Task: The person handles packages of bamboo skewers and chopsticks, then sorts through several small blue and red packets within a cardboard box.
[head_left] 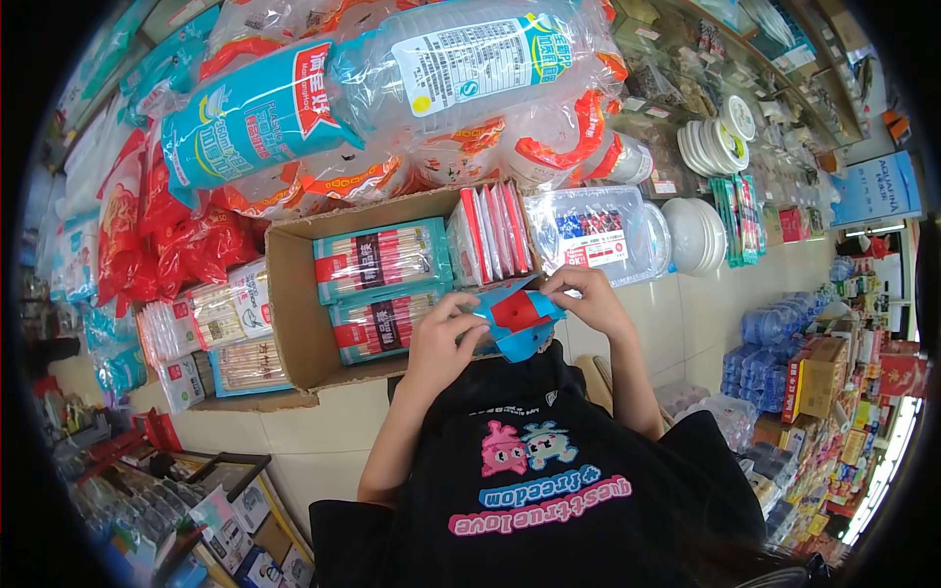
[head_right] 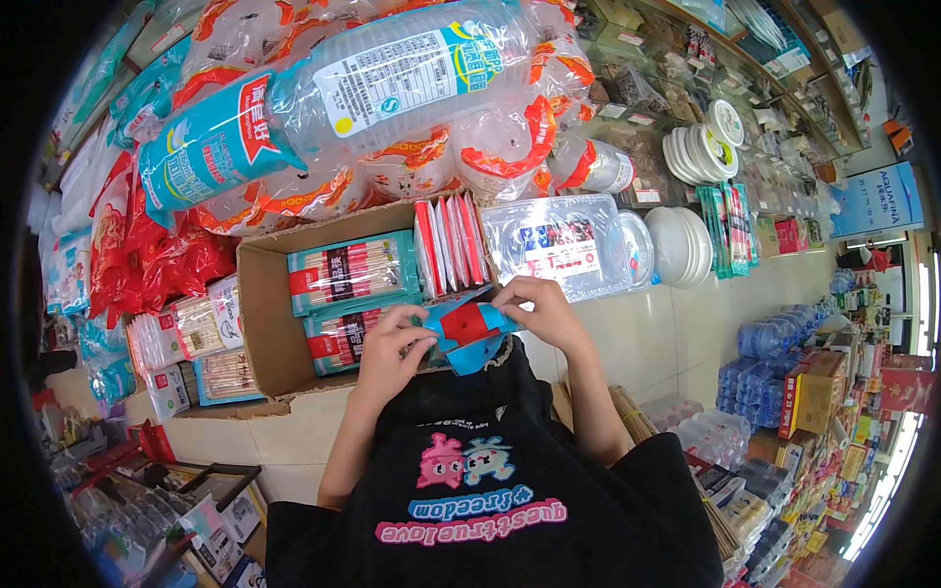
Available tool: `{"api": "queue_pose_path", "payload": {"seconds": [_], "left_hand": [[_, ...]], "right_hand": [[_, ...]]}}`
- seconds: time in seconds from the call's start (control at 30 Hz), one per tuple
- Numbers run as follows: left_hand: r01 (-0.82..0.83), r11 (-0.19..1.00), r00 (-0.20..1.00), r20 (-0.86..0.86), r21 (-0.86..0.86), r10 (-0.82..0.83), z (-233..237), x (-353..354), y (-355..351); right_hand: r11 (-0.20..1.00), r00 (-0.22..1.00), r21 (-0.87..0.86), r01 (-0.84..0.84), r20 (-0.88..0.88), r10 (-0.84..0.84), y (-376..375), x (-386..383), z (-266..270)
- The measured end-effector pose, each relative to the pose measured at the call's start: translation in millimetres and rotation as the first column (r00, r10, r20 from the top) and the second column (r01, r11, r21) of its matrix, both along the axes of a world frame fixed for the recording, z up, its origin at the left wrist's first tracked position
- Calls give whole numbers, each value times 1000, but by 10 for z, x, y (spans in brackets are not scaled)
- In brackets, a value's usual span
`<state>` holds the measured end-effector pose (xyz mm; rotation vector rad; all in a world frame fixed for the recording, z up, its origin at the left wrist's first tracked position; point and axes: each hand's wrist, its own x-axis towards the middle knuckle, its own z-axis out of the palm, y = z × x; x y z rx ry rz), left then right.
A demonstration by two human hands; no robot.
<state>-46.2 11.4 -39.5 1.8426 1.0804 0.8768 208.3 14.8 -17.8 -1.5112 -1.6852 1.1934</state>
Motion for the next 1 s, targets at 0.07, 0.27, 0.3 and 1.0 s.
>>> {"api": "queue_pose_path", "payload": {"seconds": [0.07,0.27,0.3,1.0], "left_hand": [[-15,999,1000,-5,-32,15,-5,-2,-4],[2,992,1000,-21,127,1,95,-27,-19],[-10,994,999,-37,110,14,87,-30,-29],[-21,996,988,-151,85,34,-139,49,-75]], "right_hand": [[1000,1000,-12,13,-11,-13,-3,-1,-4],[1000,1000,-18,26,-2,-26,-10,10,-20],[999,1000,-21,31,-7,-31,-14,6,-12],[999,999,-7,35,26,-35,75,-122,34]]}}
